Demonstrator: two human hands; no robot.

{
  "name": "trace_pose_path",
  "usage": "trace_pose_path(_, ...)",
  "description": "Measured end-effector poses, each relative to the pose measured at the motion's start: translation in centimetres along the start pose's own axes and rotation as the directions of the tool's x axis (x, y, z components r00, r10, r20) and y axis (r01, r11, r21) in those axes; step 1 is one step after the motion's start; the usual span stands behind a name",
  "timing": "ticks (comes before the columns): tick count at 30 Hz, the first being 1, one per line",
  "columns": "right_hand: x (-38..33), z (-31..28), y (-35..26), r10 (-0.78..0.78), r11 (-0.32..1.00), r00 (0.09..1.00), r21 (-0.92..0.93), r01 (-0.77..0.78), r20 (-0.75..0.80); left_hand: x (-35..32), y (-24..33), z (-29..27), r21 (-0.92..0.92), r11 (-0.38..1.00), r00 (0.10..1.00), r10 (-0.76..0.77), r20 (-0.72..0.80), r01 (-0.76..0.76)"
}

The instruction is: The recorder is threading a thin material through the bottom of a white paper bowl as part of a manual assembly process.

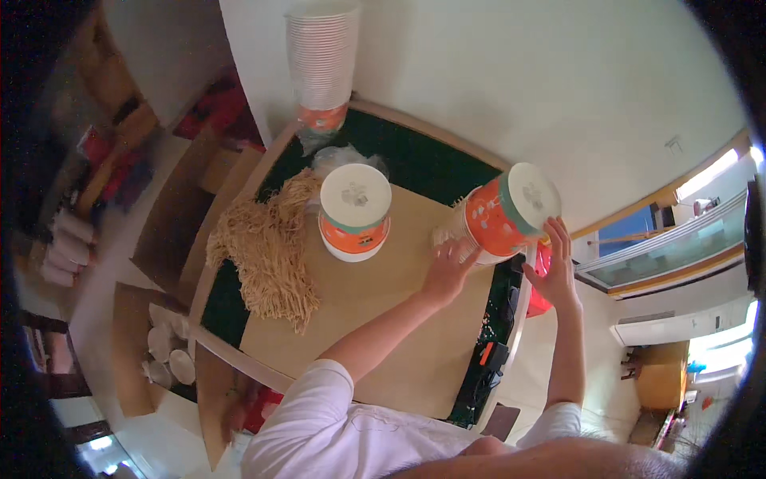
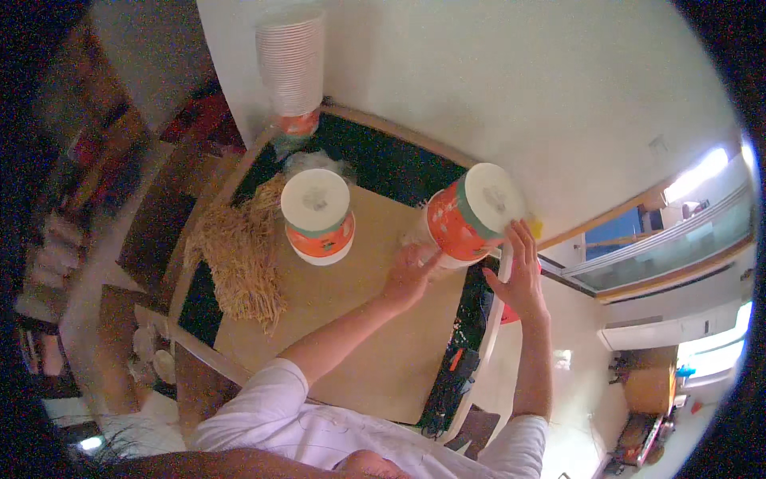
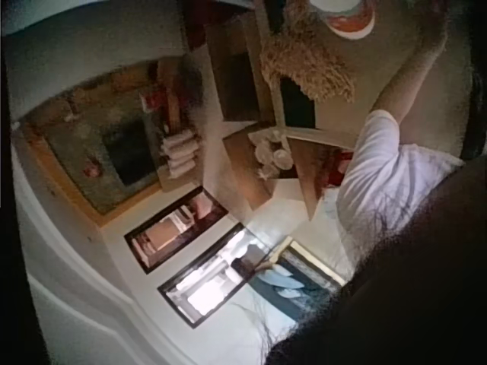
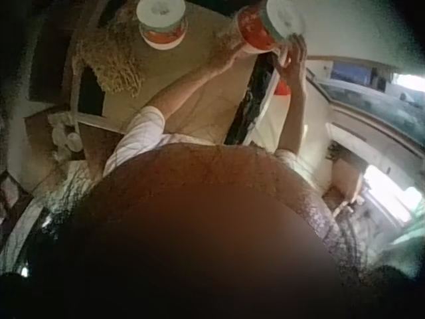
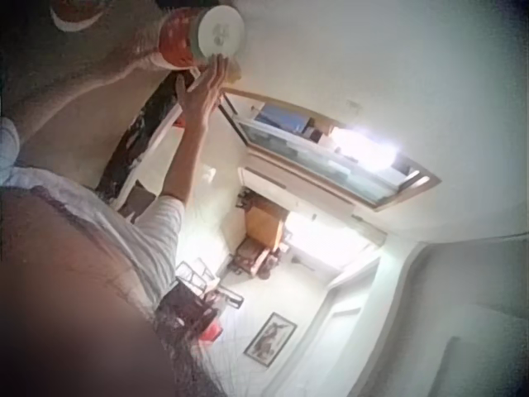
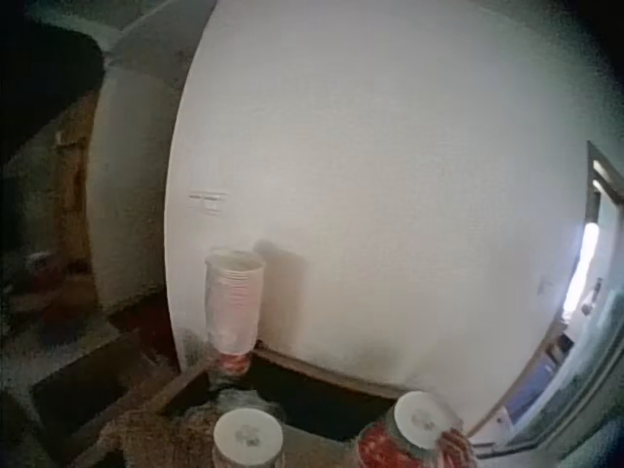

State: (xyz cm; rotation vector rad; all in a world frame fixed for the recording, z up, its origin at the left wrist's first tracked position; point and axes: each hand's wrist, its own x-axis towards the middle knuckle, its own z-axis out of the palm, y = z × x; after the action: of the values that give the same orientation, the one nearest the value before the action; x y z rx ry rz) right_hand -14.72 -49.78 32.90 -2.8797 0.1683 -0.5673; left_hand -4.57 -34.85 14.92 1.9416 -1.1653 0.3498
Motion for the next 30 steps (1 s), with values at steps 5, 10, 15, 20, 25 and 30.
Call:
trace_pose_path(5,-0.2,0.2,-0.1,0.009,1.0,1.0,-0.014,-0.009,-0.024,0.1,0.7,-0.4,0.082,0.996,0.999,-0.043,0.013,0.042)
trace_pose_path(10,-0.3,0.4,0.0,-0.016,0.998,0.997,-0.056,0.012,-0.076,-2.0,-0.3,-0.4,0.155,0.986,0.991,-0.076,0.106,0.059)
trace_pose_path(15,-2.0,3.6,-5.1,0.246,0.962,0.929,0.184,-0.2,-0.276,-9.7,-6.4,-3.7,-0.129,0.941,0.948,-0.318,-0.009,0.314)
trace_pose_path(20,-3.7,17.8,-8.2,0.335,0.681,0.94,0.674,-0.286,0.06,-14.4,-16.8,-8.4,-0.252,0.699,0.702,-0.706,-0.091,0.67)
trace_pose_path(25,1.1,28.7,-11.3,0.507,0.405,0.793,0.719,-0.565,0.338,-13.1,-25.3,-14.0,-0.425,0.581,0.547,-0.81,-0.214,0.694)
trace_pose_path(30,1.8,35.1,-6.5,0.47,0.008,0.766,0.865,-0.501,0.439,-6.8,-24.1,-13.6,-0.594,0.184,0.402,-0.878,0.259,0.783)
